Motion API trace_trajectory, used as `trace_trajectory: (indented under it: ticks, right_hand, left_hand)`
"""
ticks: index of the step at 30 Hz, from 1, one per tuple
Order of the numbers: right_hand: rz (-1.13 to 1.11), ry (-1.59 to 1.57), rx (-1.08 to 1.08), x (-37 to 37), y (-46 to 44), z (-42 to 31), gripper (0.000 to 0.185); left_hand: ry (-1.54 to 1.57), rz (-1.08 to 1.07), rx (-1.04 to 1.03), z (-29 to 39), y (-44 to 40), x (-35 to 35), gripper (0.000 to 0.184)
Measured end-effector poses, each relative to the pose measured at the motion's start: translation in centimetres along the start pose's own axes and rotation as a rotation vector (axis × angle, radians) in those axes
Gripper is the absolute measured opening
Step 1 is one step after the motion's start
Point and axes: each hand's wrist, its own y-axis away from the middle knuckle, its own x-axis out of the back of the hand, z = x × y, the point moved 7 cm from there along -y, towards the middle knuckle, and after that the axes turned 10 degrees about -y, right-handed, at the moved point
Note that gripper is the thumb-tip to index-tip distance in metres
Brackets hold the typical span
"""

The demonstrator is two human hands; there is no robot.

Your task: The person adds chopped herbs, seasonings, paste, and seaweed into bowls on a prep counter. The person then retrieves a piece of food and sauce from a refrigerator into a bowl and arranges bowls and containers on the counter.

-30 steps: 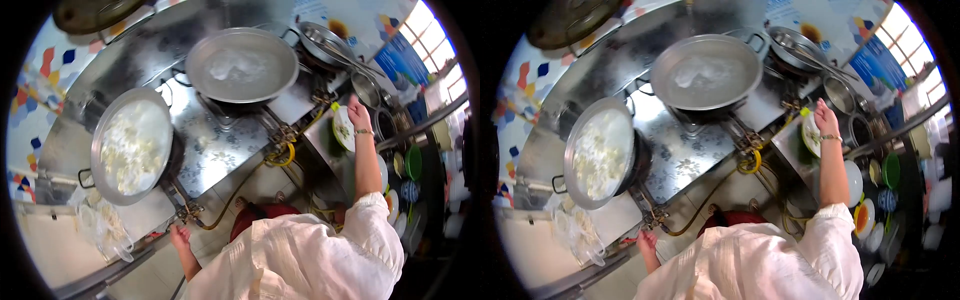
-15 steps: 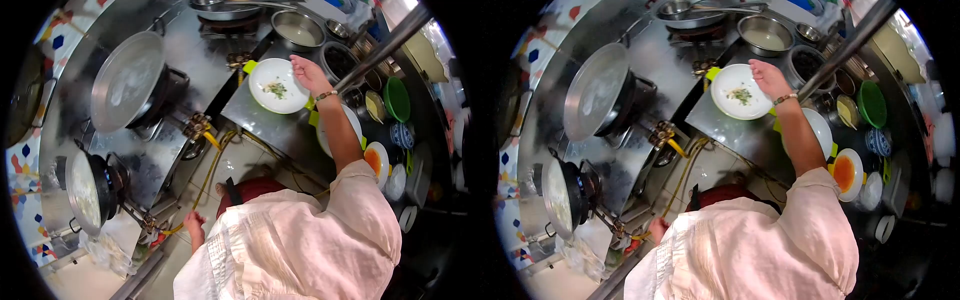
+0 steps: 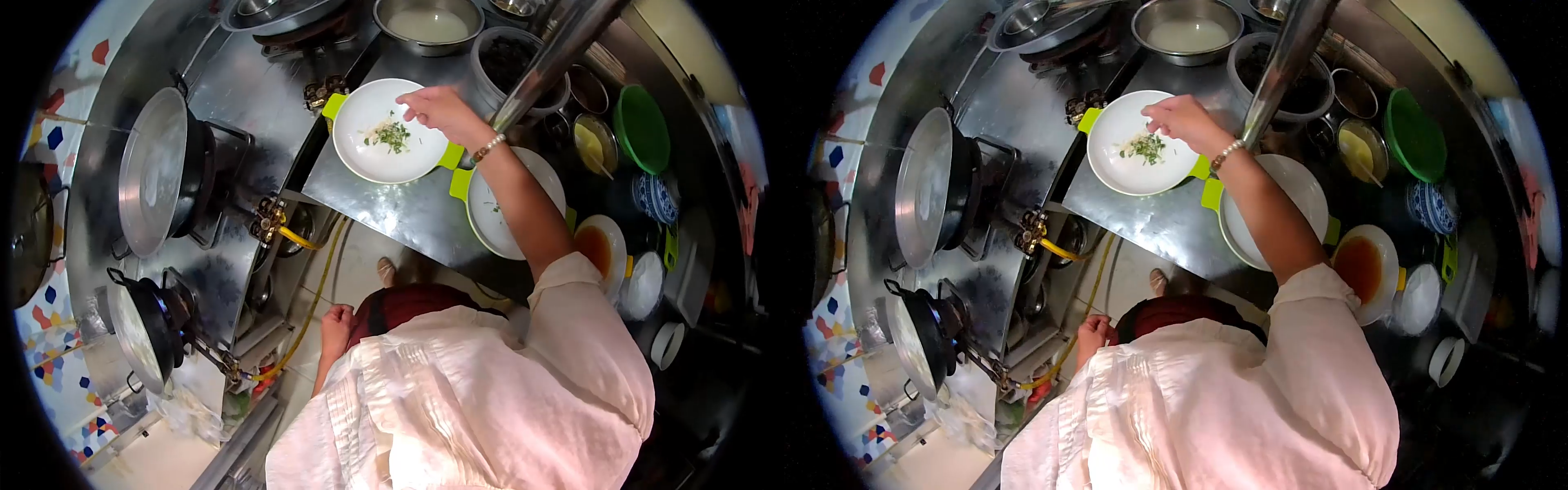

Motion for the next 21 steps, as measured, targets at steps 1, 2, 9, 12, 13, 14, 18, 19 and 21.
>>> trace_trajectory:
  ticks: [1, 2, 9, 12, 13, 14, 18, 19, 21]
  right_hand:
    - [-0.024, 0.041, 0.022, -0.3, -0.5, 0.3, 0.026]
    - [-0.015, 0.036, 0.022, -0.2, -1.0, 0.8, 0.026]
    - [0.261, 0.616, 0.474, -1.6, 0.6, -3.9, 0.022]
    - [0.238, 0.664, 0.234, -1.6, 0.6, -3.5, 0.022]
    - [0.247, 0.571, 0.230, -1.4, 0.7, -3.2, 0.021]
    - [0.258, 0.479, 0.227, -1.1, 0.7, -2.9, 0.021]
    - [0.111, -0.254, 0.148, 2.4, 2.9, 0.9, 0.027]
    - [-0.015, -0.411, 0.143, 3.1, 5.3, 0.4, 0.026]
    - [-0.113, -0.562, 0.148, 5.4, 10.0, 0.3, 0.025]
  left_hand:
    - [-0.033, -0.036, -0.014, 0.3, -0.2, -0.4, 0.014]
    - [-0.063, -0.073, -0.027, 0.5, -0.5, -0.8, 0.013]
    - [-0.047, -0.154, -0.199, 3.3, -4.7, -1.2, 0.014]
    - [-0.049, -0.190, -0.207, 3.6, -5.9, -1.5, 0.013]
    - [-0.053, -0.204, -0.207, 3.7, -6.1, -1.5, 0.013]
    - [-0.039, -0.240, -0.207, 3.7, -6.3, -1.8, 0.012]
    - [0.014, -0.347, -0.217, 2.4, -7.8, -3.1, 0.011]
    - [0.028, -0.354, -0.185, 2.3, -8.0, -3.2, 0.010]
    - [0.013, -0.397, -0.162, 3.1, -7.5, -3.5, 0.010]
